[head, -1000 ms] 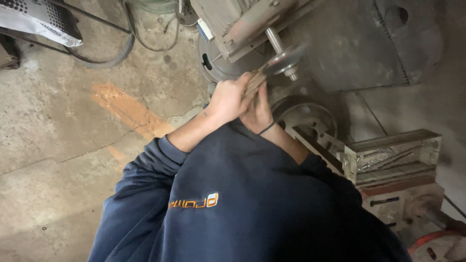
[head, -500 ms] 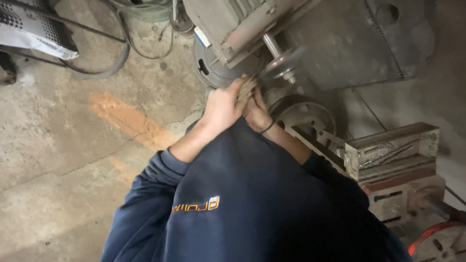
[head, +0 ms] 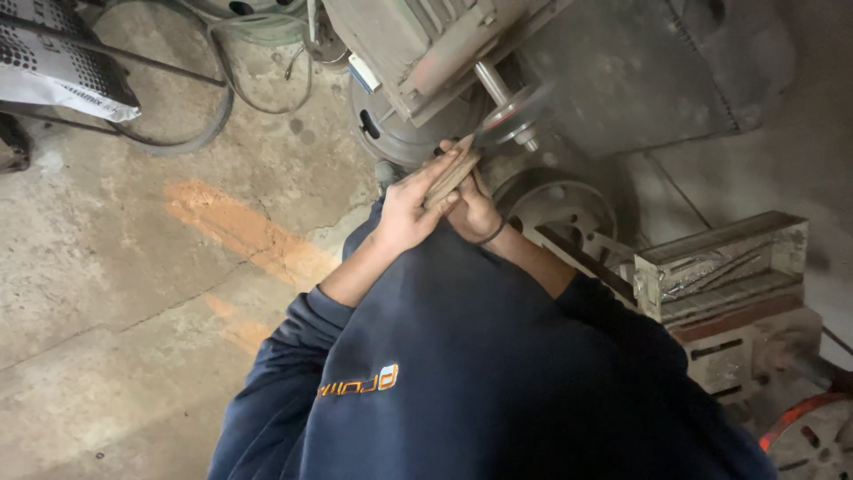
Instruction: Polishing a circular metal part using a bench grinder.
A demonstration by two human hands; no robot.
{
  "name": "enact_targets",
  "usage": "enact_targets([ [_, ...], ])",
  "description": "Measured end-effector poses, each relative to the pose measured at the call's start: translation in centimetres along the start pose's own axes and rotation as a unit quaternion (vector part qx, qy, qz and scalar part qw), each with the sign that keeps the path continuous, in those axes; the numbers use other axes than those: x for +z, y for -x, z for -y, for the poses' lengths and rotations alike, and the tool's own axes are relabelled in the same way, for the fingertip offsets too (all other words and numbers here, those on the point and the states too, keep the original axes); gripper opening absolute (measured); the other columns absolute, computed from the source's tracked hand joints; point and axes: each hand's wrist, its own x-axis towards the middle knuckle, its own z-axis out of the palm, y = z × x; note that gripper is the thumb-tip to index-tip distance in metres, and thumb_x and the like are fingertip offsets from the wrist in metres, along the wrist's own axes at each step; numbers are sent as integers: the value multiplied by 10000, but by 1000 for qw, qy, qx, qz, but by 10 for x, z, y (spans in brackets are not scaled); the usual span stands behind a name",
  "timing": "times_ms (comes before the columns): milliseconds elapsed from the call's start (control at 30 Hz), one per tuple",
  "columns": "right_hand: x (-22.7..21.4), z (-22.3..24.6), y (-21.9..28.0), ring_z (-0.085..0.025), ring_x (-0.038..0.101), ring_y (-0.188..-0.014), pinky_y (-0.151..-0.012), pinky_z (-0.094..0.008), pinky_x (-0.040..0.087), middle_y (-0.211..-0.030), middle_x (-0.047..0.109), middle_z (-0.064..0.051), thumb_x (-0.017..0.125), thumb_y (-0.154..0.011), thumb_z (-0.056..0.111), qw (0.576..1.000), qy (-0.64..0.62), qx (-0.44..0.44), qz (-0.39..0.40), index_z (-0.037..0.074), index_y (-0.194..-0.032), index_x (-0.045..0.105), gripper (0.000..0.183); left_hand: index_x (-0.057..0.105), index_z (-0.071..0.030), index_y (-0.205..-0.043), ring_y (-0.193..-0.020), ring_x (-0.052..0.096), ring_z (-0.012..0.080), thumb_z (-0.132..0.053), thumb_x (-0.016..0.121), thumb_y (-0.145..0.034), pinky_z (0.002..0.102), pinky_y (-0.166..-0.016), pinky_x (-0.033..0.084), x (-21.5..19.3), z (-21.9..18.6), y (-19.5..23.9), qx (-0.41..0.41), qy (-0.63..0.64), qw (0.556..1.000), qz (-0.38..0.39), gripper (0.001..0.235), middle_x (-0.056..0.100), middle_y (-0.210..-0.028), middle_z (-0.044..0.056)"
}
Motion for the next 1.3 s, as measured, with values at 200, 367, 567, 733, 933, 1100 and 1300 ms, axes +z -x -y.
enact_targets([
  [200,0,-2,-3,-224,506,-1413,-1230,-402,411,-1510,515,-92,438,-1160,459,993,-98,43,-40,127,-1620,324,579,540,-75,-1475,-1161,719,349,-216,760,-966,385,-957,595,5,-11,-14,-63,2,998,0,572,699,-1283,182],
  [367,-10,-4,2,-187,493,-1422,-1227,-386,405,-1532,494,-48,429,-1154,415,992,-92,50,-68,129,-1615,328,551,554,-81,-1449,-1120,728,349,-234,761,-963,382,-911,611,12,-8,-20,-71,-31,997,-7,549,706,-1252,180],
  [567,-16,-8,6,-170,495,-1405,-1223,-370,399,-1511,500,-36,412,-1148,433,990,-86,53,-100,146,-1572,360,516,542,-88,-1438,-1030,728,362,-256,739,-969,409,-838,615,11,-19,-31,-84,-79,993,-1,536,722,-1208,178],
  [733,-8,-2,6,-169,508,-1383,-1213,-371,412,-1475,516,-46,371,-1128,504,983,-143,79,-86,137,-1542,405,554,554,-82,-1403,-918,724,392,-269,721,-969,451,-758,608,16,-19,-37,-93,-111,989,2,501,731,-1060,197],
  [933,-1,8,4,-173,501,-1391,-1207,-378,416,-1478,511,-41,346,-1106,567,985,-113,79,-106,151,-1524,416,595,581,-51,-1346,-821,711,422,-286,720,-978,489,-686,589,23,-19,-48,-103,-128,986,4,458,724,-898,222],
  [1100,-4,8,3,-186,489,-1399,-1173,-406,432,-1516,489,-35,366,-1045,624,978,-127,143,-86,163,-1558,371,690,589,-59,-1352,-824,715,418,-317,716,-965,492,-693,590,17,-20,-46,-136,-143,980,25,483,722,-908,221],
  [1300,-23,-2,5,-204,474,-1434,-1225,-408,411,-1562,458,-59,608,-1046,440,995,43,76,-47,166,-1659,243,764,595,-82,-1362,-873,729,396,-358,762,-941,468,-731,590,12,-13,-18,-165,-150,975,13,530,736,-1068,194],
])
